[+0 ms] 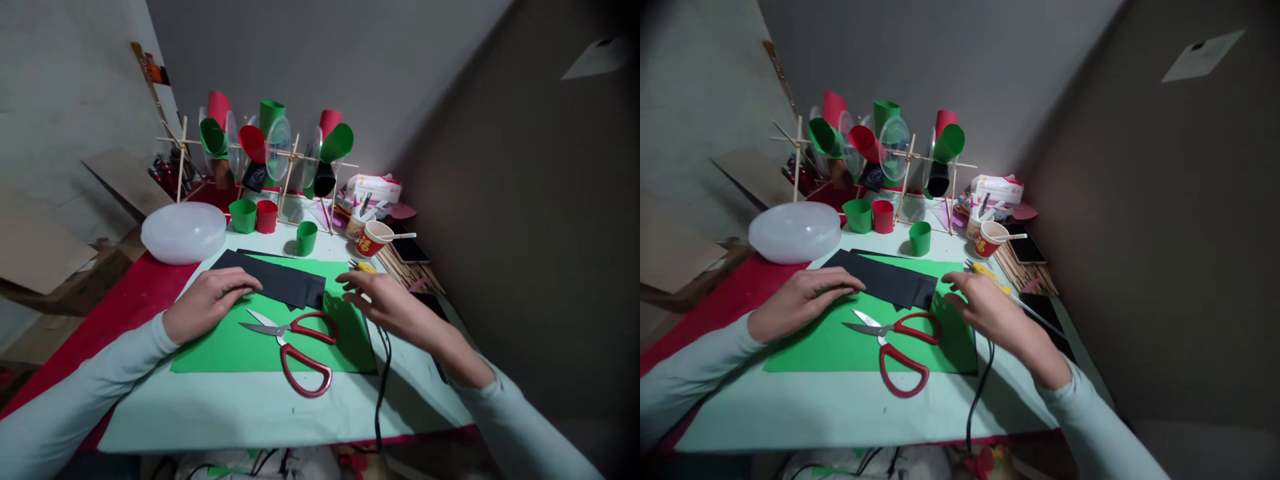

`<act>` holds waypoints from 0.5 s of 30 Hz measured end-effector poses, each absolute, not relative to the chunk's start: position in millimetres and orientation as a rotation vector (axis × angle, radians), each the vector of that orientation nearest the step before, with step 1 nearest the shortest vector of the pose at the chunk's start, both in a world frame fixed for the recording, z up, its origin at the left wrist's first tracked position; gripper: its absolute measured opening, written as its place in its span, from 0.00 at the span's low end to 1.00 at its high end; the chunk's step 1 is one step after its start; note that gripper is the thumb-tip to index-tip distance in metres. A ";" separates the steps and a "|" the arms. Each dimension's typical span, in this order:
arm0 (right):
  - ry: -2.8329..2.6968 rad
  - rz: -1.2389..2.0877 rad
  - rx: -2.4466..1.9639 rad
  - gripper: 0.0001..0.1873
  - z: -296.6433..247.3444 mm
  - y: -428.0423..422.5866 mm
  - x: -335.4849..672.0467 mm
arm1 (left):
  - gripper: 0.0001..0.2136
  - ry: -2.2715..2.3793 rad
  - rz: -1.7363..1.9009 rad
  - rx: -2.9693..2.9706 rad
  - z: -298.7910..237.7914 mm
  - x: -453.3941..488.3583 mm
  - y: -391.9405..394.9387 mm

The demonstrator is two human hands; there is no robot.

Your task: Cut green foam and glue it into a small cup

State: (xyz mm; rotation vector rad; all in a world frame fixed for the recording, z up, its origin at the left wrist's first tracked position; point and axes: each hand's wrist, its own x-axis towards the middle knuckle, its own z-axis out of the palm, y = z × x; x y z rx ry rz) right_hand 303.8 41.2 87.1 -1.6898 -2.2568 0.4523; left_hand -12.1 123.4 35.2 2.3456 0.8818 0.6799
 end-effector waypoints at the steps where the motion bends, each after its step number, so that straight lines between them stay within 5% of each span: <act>1: -2.286 0.435 -1.705 0.14 80.9 30.1 299.9 | 0.13 0.877 0.673 2.416 32.2 -12.3 125.5; 8: -2.392 0.246 -1.757 0.14 47.9 -15.0 298.2 | 0.27 0.847 0.300 2.812 22.0 -4.3 151.7; 15: -2.419 0.061 -1.793 0.17 13.7 -38.6 318.7 | 0.29 0.804 0.127 2.832 15.0 2.2 167.9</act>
